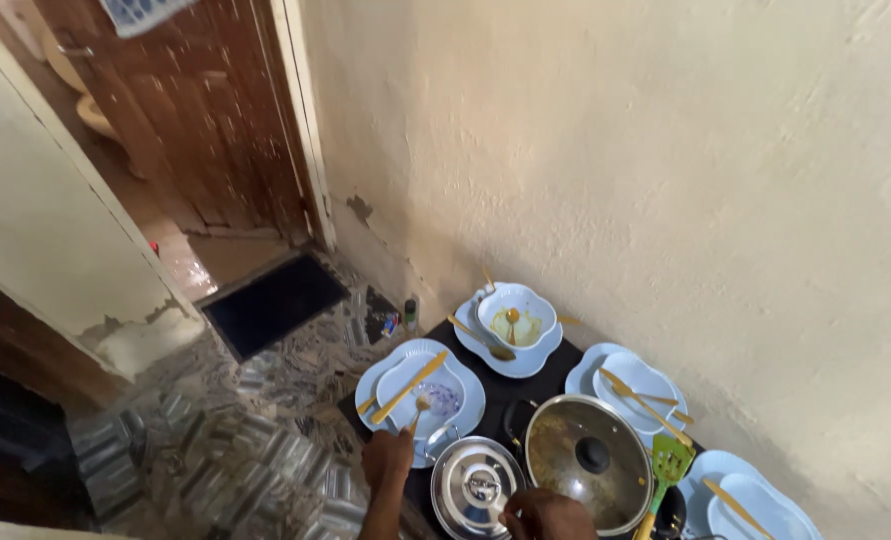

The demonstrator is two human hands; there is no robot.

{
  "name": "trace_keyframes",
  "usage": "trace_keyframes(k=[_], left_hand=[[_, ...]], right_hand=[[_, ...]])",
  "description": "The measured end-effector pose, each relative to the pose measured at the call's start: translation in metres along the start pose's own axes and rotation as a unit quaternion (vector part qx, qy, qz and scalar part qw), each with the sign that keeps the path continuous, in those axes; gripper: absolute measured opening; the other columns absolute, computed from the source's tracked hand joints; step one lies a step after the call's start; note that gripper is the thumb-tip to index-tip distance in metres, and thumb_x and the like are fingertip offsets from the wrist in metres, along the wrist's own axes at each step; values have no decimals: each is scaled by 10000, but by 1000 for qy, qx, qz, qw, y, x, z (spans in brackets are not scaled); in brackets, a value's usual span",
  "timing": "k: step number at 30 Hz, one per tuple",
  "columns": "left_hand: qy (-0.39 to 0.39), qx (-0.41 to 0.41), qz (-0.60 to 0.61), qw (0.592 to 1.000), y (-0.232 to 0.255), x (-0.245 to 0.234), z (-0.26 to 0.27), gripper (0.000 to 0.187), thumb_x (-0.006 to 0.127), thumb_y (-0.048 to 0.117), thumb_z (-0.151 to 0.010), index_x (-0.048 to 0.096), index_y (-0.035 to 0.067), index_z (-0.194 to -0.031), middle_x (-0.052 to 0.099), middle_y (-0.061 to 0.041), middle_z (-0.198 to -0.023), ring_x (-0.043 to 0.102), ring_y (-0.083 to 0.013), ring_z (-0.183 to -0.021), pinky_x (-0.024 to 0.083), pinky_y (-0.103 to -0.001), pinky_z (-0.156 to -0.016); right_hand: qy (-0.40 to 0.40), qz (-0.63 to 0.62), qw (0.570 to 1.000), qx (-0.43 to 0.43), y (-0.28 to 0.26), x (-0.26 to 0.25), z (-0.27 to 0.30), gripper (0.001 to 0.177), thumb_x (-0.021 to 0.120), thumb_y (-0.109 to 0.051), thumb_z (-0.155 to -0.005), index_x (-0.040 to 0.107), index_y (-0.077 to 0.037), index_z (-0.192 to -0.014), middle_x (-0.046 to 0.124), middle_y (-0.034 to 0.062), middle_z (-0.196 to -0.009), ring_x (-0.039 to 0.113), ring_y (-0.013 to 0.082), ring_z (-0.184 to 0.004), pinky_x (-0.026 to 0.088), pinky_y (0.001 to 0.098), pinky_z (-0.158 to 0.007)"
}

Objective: Arranging gold-colored cutlery on blue plates and organizing a table setting.

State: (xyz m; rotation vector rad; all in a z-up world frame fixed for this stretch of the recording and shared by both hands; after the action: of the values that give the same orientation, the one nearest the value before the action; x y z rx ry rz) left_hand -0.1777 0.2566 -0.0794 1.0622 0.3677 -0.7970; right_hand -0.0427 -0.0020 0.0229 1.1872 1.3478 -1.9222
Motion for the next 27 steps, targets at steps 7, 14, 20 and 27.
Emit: trace_keyframes(k=[7,14,20,27], left_hand=[[-40,-28,-80,996,-26,54,-44,567,695,577,-863,775,53,-1064,745,-226,-1106,720,-405,-1052,580,-494,-903],[-40,-16,36,998,-35,55,-46,429,666,430,-903,823,31,-890,785,-153,-821,748,-309,-762,579,-423,-702],[-86,-27,273,958,-33,2,27,352,649,311,-922,723,28,-726,668,-76,-573,578,-169,-462,410,-326,-454],[-305,60,413,856,30,-59,147,314,587,227,-941,657,2,-734,602,-53,-587,480,-116,-471,384,-269,-461]], right_hand=[[23,-33,999,27,-84,-53,6,196,762,-303,-848,777,-142,-958,769,110,-921,739,343,-817,576,462,-718],[-2,-82,994,77,-119,-74,-5,169,728,-235,-867,775,-124,-986,765,116,-851,737,297,-706,568,433,-655],[55,-125,989,58,-100,-57,-15,196,753,-201,-837,751,-67,-980,749,108,-920,741,258,-729,576,400,-655],[93,-411,886,193,-82,-97,-15,870,807,-224,-838,333,-220,-1567,639,4,-1188,707,196,-850,611,358,-683]])
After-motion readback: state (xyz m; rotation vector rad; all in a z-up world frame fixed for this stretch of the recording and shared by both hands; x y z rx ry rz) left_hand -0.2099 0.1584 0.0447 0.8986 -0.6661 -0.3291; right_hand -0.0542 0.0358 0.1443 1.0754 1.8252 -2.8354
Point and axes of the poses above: each hand's wrist, its own z-axis away from the middle knuckle, its own x-axis out of the palm, y = z × x, the point moved 1 cm from there along -z, towards the middle knuckle
